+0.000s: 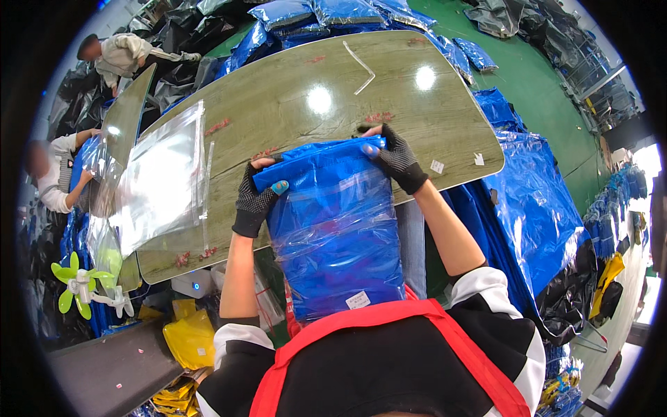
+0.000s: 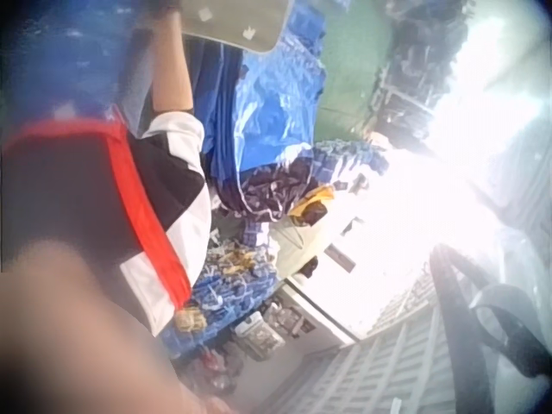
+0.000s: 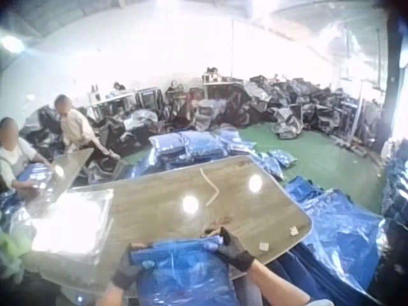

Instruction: The person folds a blue poly mailer, places it into a clear plastic bag, and seals the bag. The person repeats this process with several blue mailers, handling them one at a time.

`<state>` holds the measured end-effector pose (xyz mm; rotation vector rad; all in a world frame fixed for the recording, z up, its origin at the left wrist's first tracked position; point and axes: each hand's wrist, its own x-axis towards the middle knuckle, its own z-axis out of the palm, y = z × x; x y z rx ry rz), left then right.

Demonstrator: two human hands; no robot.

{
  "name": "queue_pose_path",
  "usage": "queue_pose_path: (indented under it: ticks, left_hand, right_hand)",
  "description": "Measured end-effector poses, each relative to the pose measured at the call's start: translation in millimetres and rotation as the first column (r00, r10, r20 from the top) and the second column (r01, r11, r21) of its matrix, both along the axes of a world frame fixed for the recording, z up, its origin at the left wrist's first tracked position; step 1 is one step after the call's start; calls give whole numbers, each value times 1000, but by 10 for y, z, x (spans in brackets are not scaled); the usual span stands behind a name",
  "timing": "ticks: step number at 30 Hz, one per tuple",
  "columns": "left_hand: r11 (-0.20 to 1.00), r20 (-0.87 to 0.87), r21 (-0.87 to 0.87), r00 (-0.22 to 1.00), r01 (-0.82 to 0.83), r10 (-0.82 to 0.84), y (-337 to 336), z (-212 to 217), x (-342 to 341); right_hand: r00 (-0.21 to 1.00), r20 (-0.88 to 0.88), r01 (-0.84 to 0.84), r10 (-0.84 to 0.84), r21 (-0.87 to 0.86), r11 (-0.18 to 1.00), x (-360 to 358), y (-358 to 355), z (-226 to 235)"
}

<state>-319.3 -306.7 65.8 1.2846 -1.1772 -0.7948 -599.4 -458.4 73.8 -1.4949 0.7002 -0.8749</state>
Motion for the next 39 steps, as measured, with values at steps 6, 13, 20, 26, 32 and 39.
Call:
queue_pose_path:
  ticks: [6,13,20,26,32,39]
  left_hand:
    - [967,194,181,970,-179,144,-61,83,-33]
    - [991,63,85,993,-101,96,57,57,-12]
    - [981,141,154,985,-117,95,-59,-70,149]
    - [999,-43,-23,999,-29,28,23,23,81]
    - [973,65,-55,972,-223,226,41,-64,47]
    - [997,-257,-66,966,-37,19,33,-26,0]
  right_hand:
    - [988,-79,-148,134,-207,967,-102,35,22]
    - [972,41,-226,230,-99,969,-123,9,43]
    - [982,7,-187,188,-61,980,-179,3,35]
    - [982,134,-150,132,132,980,-205,21,40]
    - [998,7,65,-66,-232,970,-130,84,75]
    - [997,-75,14,-25,-147,989,-85,72,246]
